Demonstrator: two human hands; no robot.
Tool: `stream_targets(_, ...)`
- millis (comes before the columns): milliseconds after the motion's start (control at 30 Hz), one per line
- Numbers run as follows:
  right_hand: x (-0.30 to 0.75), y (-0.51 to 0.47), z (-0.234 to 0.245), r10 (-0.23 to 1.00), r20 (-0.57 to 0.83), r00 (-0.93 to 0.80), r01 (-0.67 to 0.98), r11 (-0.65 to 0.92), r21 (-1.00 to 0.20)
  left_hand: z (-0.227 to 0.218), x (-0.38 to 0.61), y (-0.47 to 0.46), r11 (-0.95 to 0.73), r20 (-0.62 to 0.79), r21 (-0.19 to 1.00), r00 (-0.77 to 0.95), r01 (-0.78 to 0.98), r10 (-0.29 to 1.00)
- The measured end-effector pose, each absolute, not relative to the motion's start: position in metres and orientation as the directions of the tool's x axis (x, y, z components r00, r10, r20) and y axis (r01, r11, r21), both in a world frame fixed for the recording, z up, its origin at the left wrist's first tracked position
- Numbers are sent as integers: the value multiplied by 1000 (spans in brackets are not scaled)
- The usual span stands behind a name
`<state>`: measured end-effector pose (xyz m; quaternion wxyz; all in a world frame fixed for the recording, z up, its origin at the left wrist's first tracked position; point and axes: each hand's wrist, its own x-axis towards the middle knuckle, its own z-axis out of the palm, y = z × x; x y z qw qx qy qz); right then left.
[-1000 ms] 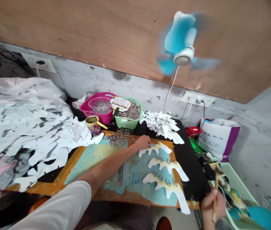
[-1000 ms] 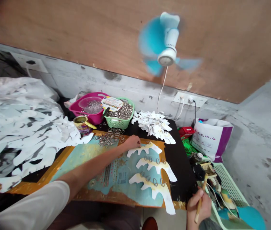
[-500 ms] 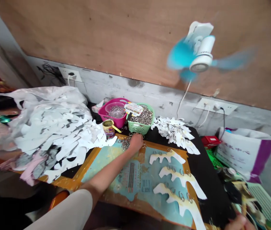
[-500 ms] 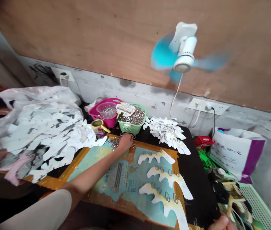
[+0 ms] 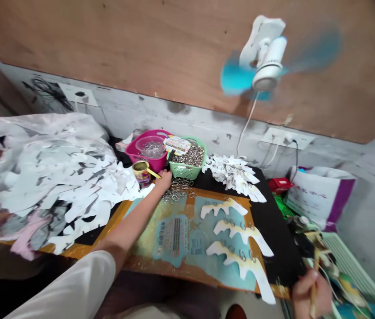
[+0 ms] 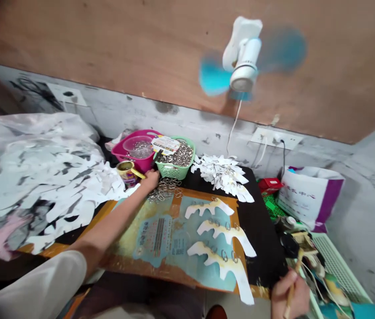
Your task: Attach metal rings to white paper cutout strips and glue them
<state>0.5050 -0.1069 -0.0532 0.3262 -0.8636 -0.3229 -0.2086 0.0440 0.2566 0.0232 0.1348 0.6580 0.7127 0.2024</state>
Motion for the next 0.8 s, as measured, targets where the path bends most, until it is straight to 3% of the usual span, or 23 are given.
stream_targets(200,497,-102,-52,346,633,693,684,-593,-425,13,69,218,-105,197,573,-12,812,980)
stream_targets(367,497,-102,-54,324,646,691,684,-582,-439,5,133,214,-329,159,704,312,629,937)
stream_targets(600,496,-102,-53,321,639,699,679,-579,-452,-3,213,239,-516,17,745,762,422,647)
stream_targets(800,501,-104,-56,345,621,703,686,-560,-465,-1,234,256,-578,-46,754,902,313,429)
